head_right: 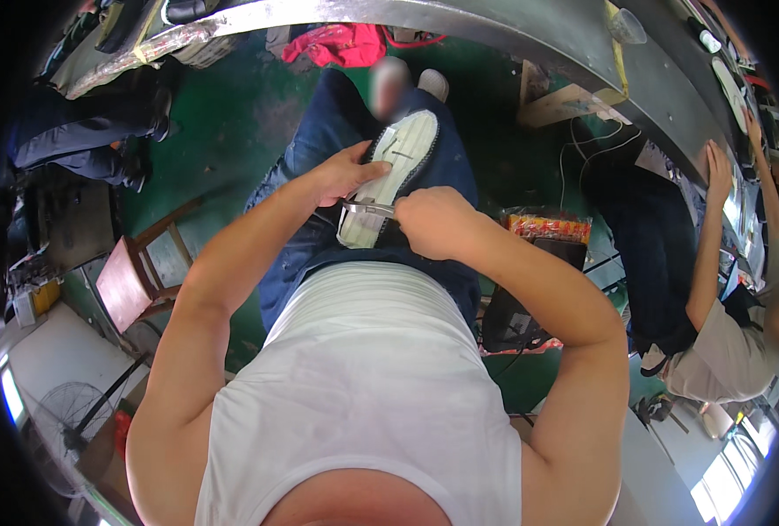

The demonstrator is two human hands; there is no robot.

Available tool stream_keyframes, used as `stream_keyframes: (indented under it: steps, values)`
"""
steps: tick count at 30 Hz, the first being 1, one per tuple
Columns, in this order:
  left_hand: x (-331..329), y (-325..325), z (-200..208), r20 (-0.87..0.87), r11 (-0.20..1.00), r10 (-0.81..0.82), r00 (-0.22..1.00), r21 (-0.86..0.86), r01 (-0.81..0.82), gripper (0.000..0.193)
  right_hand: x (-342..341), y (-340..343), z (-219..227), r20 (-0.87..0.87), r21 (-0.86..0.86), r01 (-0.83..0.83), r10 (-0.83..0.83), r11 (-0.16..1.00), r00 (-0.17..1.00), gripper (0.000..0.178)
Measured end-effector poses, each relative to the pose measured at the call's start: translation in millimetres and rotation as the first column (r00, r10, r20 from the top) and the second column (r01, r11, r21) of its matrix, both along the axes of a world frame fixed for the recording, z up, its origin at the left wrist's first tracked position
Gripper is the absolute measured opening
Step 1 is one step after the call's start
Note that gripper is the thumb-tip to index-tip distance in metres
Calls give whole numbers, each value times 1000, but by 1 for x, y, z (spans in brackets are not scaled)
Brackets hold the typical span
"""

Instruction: Trimming and lasting shoe uppers using pliers and placing them on a conveyor belt.

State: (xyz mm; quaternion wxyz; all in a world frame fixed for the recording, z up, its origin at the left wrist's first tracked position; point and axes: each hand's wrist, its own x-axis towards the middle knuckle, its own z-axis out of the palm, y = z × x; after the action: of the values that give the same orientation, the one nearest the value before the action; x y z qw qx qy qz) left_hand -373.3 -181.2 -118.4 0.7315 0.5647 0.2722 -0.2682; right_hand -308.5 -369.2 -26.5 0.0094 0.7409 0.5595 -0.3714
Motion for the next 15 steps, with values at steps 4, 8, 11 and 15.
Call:
stream_keyframes:
  steps: [4,8,11,15]
  values:
    - [-3,2,-8,-5,1000,-18,1000,20,18,62,-14,-37,-44,-114,329,277,-253,903,961,18]
    - [-14,-12,-23,179,936,-123,976,348,54,71,-44,-72,-38,-106,187,402,-388,897,916,18]
    - [-35,-28,-5,207,981,-92,974,185,53,82,-41,-76,-39,-82,7,445,-444,895,893,19]
    - [-58,-33,-16,261,999,36,965,-17,-33,79,-18,-83,-31,-287,-64,364,-366,929,885,24]
